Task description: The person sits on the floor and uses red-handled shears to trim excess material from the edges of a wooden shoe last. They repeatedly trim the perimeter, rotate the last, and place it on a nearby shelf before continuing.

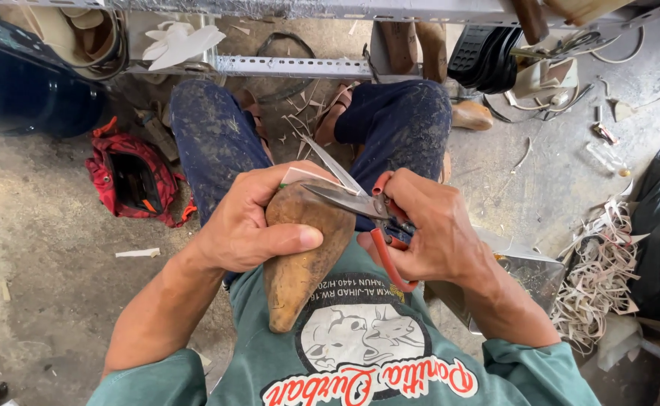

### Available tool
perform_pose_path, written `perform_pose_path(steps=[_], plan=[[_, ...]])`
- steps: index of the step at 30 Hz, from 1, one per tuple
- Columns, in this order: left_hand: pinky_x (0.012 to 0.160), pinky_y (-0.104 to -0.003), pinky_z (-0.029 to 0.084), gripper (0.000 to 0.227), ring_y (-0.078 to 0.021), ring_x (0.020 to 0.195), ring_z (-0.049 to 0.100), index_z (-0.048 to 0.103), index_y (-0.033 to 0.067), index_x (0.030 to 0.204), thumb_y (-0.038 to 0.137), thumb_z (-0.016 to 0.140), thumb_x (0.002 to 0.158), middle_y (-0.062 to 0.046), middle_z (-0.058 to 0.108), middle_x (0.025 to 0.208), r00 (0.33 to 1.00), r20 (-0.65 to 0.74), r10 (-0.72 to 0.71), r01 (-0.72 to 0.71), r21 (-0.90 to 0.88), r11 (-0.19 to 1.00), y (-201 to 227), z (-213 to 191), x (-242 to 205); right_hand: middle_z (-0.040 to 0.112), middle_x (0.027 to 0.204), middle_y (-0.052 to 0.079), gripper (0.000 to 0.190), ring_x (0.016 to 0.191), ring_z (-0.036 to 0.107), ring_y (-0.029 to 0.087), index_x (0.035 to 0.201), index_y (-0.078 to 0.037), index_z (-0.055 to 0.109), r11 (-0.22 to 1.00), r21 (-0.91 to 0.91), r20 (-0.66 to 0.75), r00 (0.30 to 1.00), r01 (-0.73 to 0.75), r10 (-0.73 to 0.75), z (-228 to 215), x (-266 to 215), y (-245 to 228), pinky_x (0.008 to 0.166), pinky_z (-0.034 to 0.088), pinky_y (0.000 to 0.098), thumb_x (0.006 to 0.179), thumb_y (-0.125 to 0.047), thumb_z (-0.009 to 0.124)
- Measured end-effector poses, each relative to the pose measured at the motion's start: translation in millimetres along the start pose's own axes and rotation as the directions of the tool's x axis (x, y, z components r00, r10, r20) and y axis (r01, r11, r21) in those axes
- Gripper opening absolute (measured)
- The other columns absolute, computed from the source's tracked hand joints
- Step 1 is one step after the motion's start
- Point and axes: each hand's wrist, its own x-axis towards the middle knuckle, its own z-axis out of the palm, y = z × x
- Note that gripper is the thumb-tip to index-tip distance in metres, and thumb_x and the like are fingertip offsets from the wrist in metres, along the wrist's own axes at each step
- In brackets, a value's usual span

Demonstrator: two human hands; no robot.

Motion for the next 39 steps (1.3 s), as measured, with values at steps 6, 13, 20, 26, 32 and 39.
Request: perform_pose_path(steps=[6,13,20,26,32,39], plan=[[0.096,-0.034,0.054,0.045,-0.0220,0.107,0.069,0.064,0.0010,0.122,0.033,0.067,0.091,-0.011,0.070,0.116,0.974,0.175,-0.145,0.091,0.286,0.954,26.2,-5.7,0.8,0.039,0.070,0.002,0.045,0.057,0.034,0.019,0.080,-0.007,0.045,0.998,-0.029,0.199,0.979,0.053,-0.046,-13.8,1.5,-6.3,0.053,0.028,0.0328,0.090,-0.044,0.069],[0.093,-0.034,0.055,0.043,-0.0212,0.104,0.072,0.066,0.0029,0.119,0.029,0.074,0.086,-0.008,0.073,0.115,0.968,0.196,-0.160,0.061,0.430,0.901,23.0,-10.2,-7.3,0.048,0.072,0.002,0.041,0.057,0.044,0.018,0.095,-0.005,0.059,1.000,-0.012,0.279,0.960,0.018,-0.014,-16.7,-5.3,-3.6,0.054,0.038,0.0321,0.086,-0.043,0.073],[0.091,-0.034,0.057,0.043,-0.0245,0.103,0.074,0.065,0.0005,0.121,0.025,0.075,0.086,-0.013,0.074,0.116,0.960,0.241,-0.141,0.030,0.416,0.909,23.8,-8.9,-8.0,0.043,0.065,-0.001,0.033,0.054,0.039,0.017,0.093,-0.008,0.060,1.000,-0.016,0.348,0.938,0.005,0.001,-25.6,-7.2,-6.4,0.051,0.034,0.0312,0.087,-0.037,0.075],[0.080,-0.034,0.053,0.032,-0.0223,0.086,0.066,0.064,0.0003,0.106,0.027,0.072,0.090,-0.011,0.068,0.104,0.957,0.260,-0.130,0.012,0.410,0.912,23.2,-8.5,-8.9,0.044,0.057,-0.001,0.024,0.046,0.038,0.012,0.079,-0.009,0.059,0.993,-0.024,0.395,0.913,0.117,-0.098,-36.5,-8.0,4.1,0.043,0.035,0.0293,0.092,-0.026,0.071],[0.085,-0.031,0.055,0.038,-0.0181,0.095,0.070,0.066,0.0035,0.117,0.031,0.069,0.091,-0.007,0.073,0.110,0.950,0.228,-0.213,0.102,0.418,0.903,19.3,-10.2,-7.7,0.051,0.077,0.001,0.042,0.059,0.045,0.011,0.097,-0.006,0.065,0.991,-0.093,0.299,0.947,-0.097,0.121,-48.6,-12.4,29.3,0.054,0.039,0.0273,0.093,-0.048,0.060],[0.081,-0.030,0.047,0.038,-0.0163,0.091,0.060,0.061,0.0099,0.111,0.033,0.073,0.084,-0.003,0.061,0.103,0.943,0.104,-0.315,0.228,0.488,0.843,-7.9,1.9,-3.5,0.056,0.084,-0.003,0.056,0.069,0.050,0.010,0.098,-0.011,0.057,0.902,0.315,0.388,0.907,-0.297,0.163,11.3,1.1,23.3,0.062,0.044,0.0240,0.089,-0.066,0.055]])
